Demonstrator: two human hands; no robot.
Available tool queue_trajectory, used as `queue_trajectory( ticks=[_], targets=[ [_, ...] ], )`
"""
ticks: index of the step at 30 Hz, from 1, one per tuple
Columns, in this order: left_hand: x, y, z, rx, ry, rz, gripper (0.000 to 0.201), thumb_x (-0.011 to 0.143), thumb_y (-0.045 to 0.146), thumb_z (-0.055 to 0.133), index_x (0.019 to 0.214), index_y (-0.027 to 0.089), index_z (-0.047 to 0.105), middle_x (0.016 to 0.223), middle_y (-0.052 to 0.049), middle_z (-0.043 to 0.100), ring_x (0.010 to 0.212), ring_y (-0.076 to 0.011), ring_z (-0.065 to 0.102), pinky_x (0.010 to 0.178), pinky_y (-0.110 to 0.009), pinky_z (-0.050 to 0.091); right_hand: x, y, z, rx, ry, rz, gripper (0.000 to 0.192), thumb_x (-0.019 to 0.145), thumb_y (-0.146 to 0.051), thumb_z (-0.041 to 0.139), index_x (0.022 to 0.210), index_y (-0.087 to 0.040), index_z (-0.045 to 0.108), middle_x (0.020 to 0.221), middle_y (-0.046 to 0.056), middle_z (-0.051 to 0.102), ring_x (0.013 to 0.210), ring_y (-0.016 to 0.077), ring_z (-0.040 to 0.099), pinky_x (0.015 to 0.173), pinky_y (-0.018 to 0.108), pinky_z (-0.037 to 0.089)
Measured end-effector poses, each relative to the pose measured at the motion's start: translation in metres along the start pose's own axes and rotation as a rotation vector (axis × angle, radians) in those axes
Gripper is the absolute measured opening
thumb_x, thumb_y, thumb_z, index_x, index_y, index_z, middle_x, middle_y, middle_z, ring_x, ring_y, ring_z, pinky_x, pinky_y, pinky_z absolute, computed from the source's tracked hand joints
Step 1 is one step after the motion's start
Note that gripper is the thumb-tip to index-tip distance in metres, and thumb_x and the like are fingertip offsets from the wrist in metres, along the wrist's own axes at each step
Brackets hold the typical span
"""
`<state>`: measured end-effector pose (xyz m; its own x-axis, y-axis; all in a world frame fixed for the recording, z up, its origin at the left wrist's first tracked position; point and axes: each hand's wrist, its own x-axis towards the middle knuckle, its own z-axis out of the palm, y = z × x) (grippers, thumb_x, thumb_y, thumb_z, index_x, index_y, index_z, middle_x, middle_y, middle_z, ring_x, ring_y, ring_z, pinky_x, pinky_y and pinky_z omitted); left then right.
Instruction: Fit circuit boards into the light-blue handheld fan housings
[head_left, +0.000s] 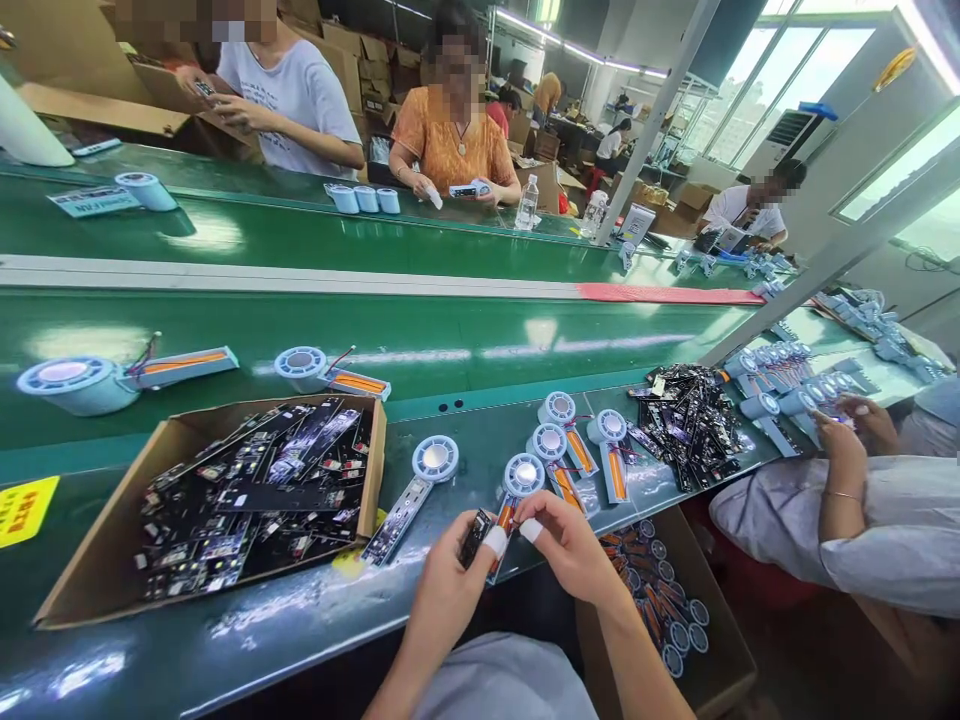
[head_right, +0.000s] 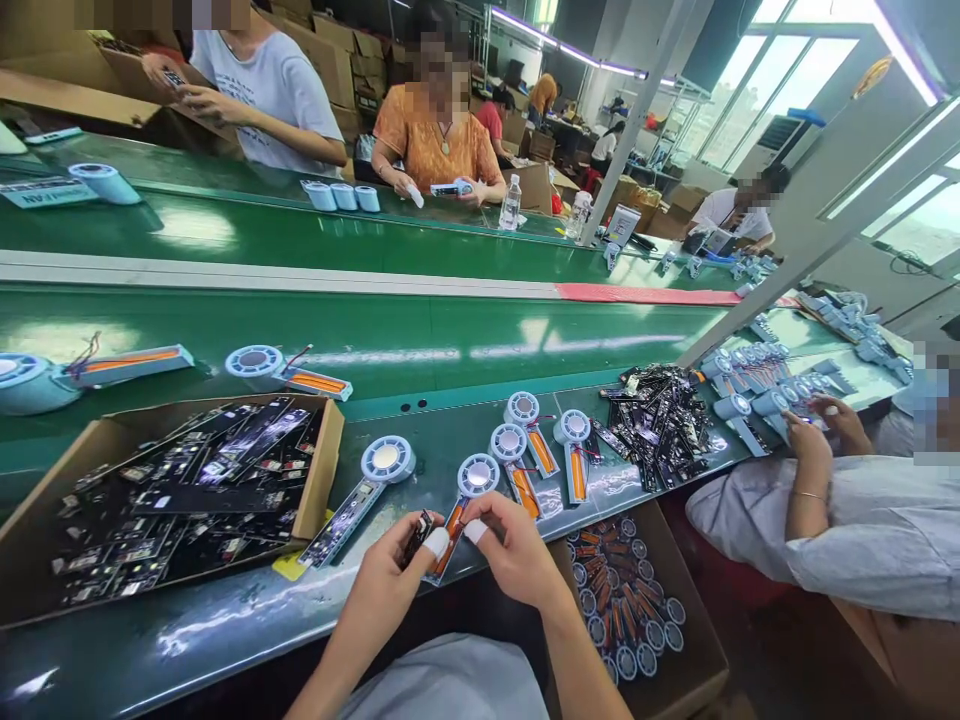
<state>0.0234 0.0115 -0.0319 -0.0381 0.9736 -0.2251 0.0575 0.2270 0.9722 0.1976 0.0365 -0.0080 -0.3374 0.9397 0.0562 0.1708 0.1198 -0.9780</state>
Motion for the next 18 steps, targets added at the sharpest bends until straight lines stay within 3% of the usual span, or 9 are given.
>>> queue_trajectory(
  ticks=[7,11,14,18],
  targets=[
    [0.018,0.011,0.0,-0.044,-0.158,-0.07,0.034,0.069,0.051,0.068,0.07,0.016,0.07,0.066,-0.003,0.066,0.064,-0.0179,0.056,0.062,-0.027,0.045,-0.003,-0.003,-0.002,-0.19,-0.04,-0.126,0.013,0.098,-0.028,0.053,0.091,-0.021,0.061,0.095,0.005,0.069,0.091,0.0181,0.065,0.085,0.032,0.053],
    [0.015,0.015,0.003,-0.01,-0.106,-0.079,0.032,0.07,0.049,0.066,0.072,0.017,0.072,0.068,-0.003,0.067,0.067,-0.0189,0.056,0.065,-0.028,0.045,-0.006,-0.014,0.009,-0.296,0.136,-0.052,0.014,0.097,-0.022,0.049,0.1,-0.021,0.062,0.097,0.005,0.069,0.088,0.0174,0.064,0.08,0.029,0.052],
    [0.012,0.019,0.008,-0.052,-0.025,-0.09,0.028,0.068,0.046,0.067,0.074,0.02,0.07,0.067,-0.001,0.064,0.073,-0.0199,0.057,0.067,-0.027,0.044,-0.003,-0.019,0.025,-0.373,0.271,-0.015,0.014,0.093,-0.025,0.057,0.105,-0.02,0.062,0.094,0.005,0.068,0.083,0.0172,0.062,0.074,0.028,0.05],
    [0.016,0.019,0.009,-0.26,-0.019,-0.199,0.036,0.058,0.05,0.076,0.072,0.018,0.065,0.064,0.002,0.058,0.064,-0.0145,0.052,0.06,-0.024,0.042,0.005,-0.011,0.034,-0.394,0.235,-0.048,0.008,0.094,-0.024,0.058,0.098,-0.02,0.064,0.09,0.004,0.064,0.076,0.0157,0.059,0.067,0.025,0.049]
  ],
)
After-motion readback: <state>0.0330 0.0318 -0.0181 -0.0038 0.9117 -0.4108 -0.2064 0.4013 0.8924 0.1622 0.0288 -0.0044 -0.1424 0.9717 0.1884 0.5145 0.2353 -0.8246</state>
